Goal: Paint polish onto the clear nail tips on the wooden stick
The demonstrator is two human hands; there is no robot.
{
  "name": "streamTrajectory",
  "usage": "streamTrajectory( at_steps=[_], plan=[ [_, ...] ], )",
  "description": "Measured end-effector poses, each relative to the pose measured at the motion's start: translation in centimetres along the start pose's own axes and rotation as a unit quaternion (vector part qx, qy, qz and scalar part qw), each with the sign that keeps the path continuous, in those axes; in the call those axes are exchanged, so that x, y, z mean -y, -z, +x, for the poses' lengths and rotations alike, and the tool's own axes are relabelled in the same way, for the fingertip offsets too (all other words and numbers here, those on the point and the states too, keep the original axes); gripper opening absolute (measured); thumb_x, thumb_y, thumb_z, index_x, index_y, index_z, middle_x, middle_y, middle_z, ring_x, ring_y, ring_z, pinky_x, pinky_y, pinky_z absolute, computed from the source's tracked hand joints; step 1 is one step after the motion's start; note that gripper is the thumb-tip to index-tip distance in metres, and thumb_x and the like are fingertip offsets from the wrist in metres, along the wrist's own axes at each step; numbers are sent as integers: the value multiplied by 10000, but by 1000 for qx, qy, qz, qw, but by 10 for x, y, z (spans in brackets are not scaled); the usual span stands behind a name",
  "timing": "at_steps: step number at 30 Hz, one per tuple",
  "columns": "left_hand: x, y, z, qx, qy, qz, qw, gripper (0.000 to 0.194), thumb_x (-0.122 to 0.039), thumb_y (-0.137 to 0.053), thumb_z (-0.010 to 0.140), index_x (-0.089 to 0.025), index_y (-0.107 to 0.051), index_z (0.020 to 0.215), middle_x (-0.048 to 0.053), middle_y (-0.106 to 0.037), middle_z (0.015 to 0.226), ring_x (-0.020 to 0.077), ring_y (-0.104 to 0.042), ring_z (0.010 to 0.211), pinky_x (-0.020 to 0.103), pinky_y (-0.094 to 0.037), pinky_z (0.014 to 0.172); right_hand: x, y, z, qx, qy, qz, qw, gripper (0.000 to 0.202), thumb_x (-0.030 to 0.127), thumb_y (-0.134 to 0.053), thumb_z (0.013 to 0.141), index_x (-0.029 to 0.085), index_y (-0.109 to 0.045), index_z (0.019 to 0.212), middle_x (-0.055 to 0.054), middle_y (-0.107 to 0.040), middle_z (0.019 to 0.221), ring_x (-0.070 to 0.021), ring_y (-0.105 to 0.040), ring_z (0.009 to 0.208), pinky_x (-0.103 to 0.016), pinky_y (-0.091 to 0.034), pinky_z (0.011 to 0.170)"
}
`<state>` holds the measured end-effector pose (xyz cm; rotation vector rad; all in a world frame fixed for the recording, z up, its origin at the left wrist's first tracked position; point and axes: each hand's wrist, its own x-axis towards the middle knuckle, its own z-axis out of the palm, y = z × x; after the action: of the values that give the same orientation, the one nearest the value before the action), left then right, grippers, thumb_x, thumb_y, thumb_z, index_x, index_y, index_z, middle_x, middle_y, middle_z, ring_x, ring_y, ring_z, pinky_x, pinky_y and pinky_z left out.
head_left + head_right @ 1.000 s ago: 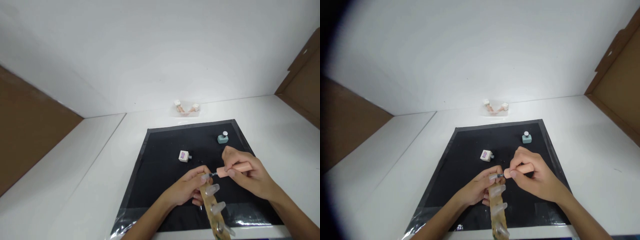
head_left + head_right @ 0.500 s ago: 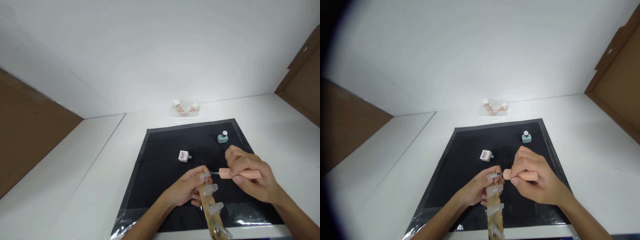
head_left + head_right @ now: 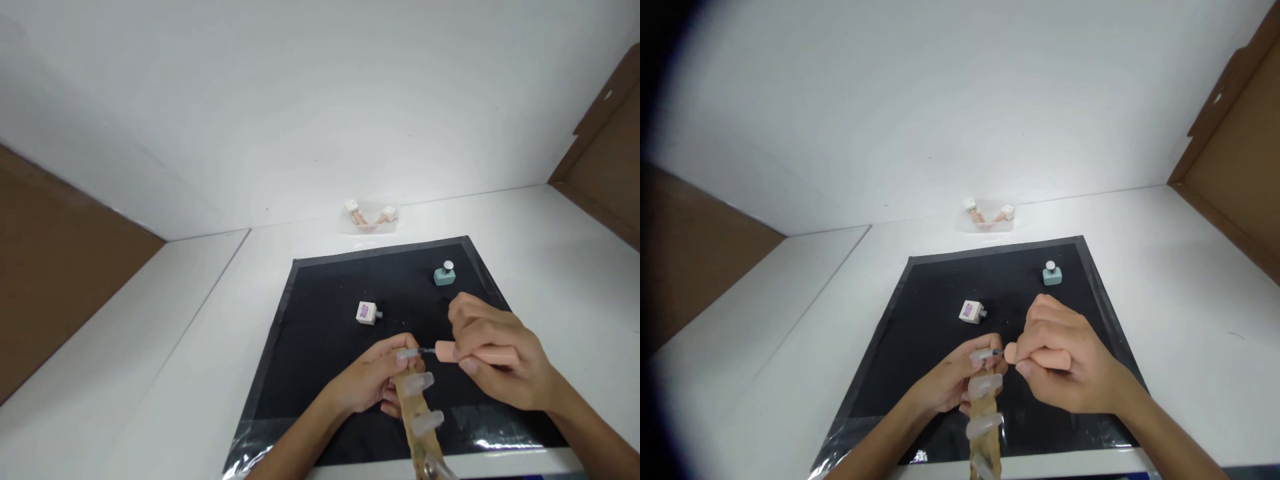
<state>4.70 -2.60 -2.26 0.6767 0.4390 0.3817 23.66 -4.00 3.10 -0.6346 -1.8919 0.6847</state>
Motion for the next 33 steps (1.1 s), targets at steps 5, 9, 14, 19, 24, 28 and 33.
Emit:
streamTrajectory(
  at_steps=[5,9,14,19,24,28,33],
  plan=[
    [0,-1,-1,18,-14,56,998,399,-507,-627,726,-192,-382,732,-110,-359,498,7,-205,360,126,-183,332,-2,-2,-4,-7,-42,101,994,87,174,-520,865,225,-548,800,22,-464,599,-149,-434,600,-306,-365,571],
    [2,-5,-7,-13,-68,202,977,346,-505,-517,812,-193,-379,760,-93,-347,566,25,-252,431,154,-228,408,-7,-5,-11,-20,-142,209,967,137,320,-516,893,237,-556,792,21,-428,660,-146,-414,636,-294,-350,584],
    [4,-6,-13,-31,-155,429,889,209,-388,-396,888,-191,-390,818,-87,-328,559,56,-271,471,190,-232,454,-10,-4,-15,-54,-199,255,945,179,411,-544,863,242,-549,804,26,-399,669,-154,-389,649,-304,-332,612],
    [0,-10,-11,-37,-197,489,849,89,-272,-396,857,-202,-362,815,-82,-350,572,65,-291,474,202,-245,475,-4,-3,-9,8,-164,225,960,216,391,-521,880,229,-524,738,26,-397,626,-152,-402,640,-290,-341,587],
    [-2,-13,-10,-39,-197,499,843,68,-249,-389,852,-205,-353,814,-89,-352,558,64,-288,461,201,-238,471,-2,-2,-7,31,-148,174,973,222,388,-512,884,219,-527,740,16,-434,624,-146,-407,621,-272,-346,549],
    [-1,-13,-13,-40,-198,505,839,65,-250,-388,849,-203,-361,813,-85,-363,562,66,-292,464,205,-238,478,-2,2,-6,6,-165,124,978,230,325,-525,885,199,-529,693,11,-457,612,-142,-429,610,-269,-357,537],
    [-1,-13,-15,-41,-186,505,842,73,-251,-388,851,-208,-355,803,-81,-350,569,69,-288,471,206,-245,483,-3,1,-6,-31,-164,134,977,263,343,-523,884,200,-523,663,16,-429,598,-144,-438,595,-284,-363,537]
  ],
)
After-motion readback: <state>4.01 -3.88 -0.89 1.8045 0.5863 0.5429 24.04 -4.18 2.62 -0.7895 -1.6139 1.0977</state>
